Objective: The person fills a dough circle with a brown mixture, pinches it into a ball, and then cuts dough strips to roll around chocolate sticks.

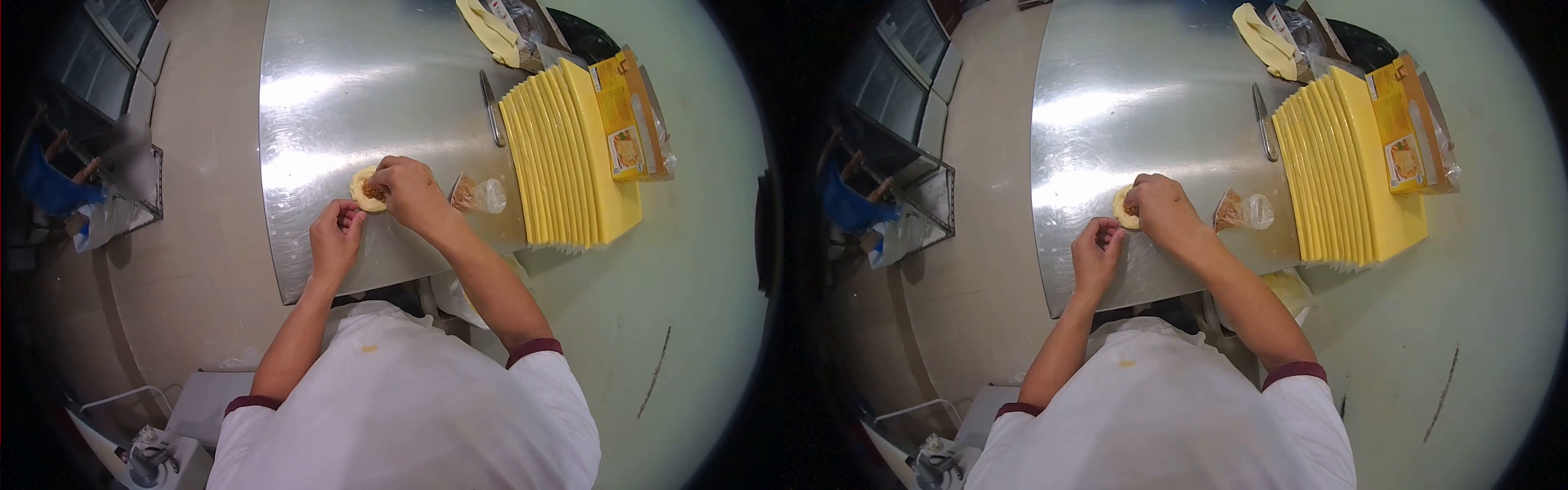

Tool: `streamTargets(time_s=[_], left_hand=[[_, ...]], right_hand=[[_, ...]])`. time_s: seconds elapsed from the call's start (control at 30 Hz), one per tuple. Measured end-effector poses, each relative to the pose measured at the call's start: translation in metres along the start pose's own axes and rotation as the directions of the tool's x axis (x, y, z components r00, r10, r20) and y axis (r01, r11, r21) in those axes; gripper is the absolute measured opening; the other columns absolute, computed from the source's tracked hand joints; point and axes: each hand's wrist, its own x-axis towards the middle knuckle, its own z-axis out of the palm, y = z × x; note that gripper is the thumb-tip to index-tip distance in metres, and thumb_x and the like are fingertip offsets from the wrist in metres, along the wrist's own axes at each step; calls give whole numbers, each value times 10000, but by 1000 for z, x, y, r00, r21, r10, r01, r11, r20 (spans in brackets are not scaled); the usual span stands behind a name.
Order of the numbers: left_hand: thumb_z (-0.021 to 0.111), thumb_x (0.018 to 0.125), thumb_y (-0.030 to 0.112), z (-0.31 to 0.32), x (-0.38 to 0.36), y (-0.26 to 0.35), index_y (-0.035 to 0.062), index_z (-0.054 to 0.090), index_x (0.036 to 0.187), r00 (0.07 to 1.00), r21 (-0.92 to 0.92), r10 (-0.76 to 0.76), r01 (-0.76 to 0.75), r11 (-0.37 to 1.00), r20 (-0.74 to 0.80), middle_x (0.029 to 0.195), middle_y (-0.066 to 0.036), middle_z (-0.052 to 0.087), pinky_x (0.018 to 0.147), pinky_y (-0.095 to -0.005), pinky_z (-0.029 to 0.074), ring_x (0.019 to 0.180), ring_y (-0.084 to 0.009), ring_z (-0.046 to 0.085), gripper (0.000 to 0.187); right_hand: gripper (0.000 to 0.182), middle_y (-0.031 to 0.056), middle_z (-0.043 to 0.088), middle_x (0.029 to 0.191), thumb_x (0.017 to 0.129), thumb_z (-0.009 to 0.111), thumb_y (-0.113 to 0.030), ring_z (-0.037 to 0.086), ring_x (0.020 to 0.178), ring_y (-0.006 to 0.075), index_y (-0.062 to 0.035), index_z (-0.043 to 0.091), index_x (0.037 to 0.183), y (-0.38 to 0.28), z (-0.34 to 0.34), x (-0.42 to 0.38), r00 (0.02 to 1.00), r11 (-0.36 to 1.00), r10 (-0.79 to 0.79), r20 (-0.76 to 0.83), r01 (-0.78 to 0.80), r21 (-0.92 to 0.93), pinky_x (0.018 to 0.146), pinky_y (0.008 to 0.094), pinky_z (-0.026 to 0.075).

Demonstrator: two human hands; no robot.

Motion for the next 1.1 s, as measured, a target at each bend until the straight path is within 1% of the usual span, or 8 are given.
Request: streamTargets(time_s=[0.23,0.33,0.53,0.63,0.73,0.8,0.93,1.1], left_hand=[[742,882,72,-1,0,1,-1,671,994,999,62,28,-29,998,16,805,-17,669,652,-234,500,698,-81,591,151],[733,869,57,0,-1,-1,2,667,981,999,82,53,-53,995,-5,790,-55,679,630,-247,514,674,-108,616,141],[734,874,53,-4,-8,-4,9,662,1054,999,46,-54,54,998,7,845,-41,676,640,-231,515,719,-85,614,198],[725,886,43,-10,-16,-8,14,656,1084,994,32,-107,108,994,-27,874,-26,668,649,-219,515,734,-69,602,211],[717,890,33,-15,-24,-5,11,644,1110,980,-14,-196,196,981,-39,914,-20,659,655,-220,521,761,-64,598,233],[711,895,33,-19,-21,-3,7,633,1128,976,-54,-217,215,975,-17,944,-24,651,665,-222,525,776,-67,598,247],[702,906,37,-22,-16,8,1,617,1155,973,-67,-229,226,972,-35,982,-36,640,688,-226,533,800,-73,599,266],[690,928,77,-31,-4,14,-2,618,1157,960,-73,-279,278,958,3,993,-42,644,715,-240,538,828,-87,619,253]], right_hand=[[213,171,690,1005,776,647,-11,673,950,349,-30,770,948,3,0,-1,997,995,61,36,-64,74,853,406,537],[217,164,680,1056,802,657,-10,664,970,342,-35,758,993,10,1,-8,988,973,-11,-156,46,227,864,401,532],[237,98,689,1000,879,672,15,655,894,159,11,713,1112,18,-55,-145,853,825,390,-347,-156,543,792,282,518],[210,70,693,818,918,676,-106,649,717,137,13,722,1085,68,-15,-283,725,279,689,14,-283,918,667,257,529],[319,105,694,874,970,624,-260,653,719,170,7,668,1138,124,106,-400,156,-293,933,325,-195,936,640,277,524],[338,106,697,916,972,621,-265,660,751,173,2,650,1178,122,169,-439,77,-485,847,527,-295,823,663,288,532],[387,107,703,999,976,616,-274,673,816,180,-8,614,1257,81,207,-452,221,-571,595,773,-561,600,710,311,550],[462,109,711,1103,980,610,-285,690,897,189,-20,568,1356,101,133,-439,516,-320,523,678,-619,717,767,339,572]])
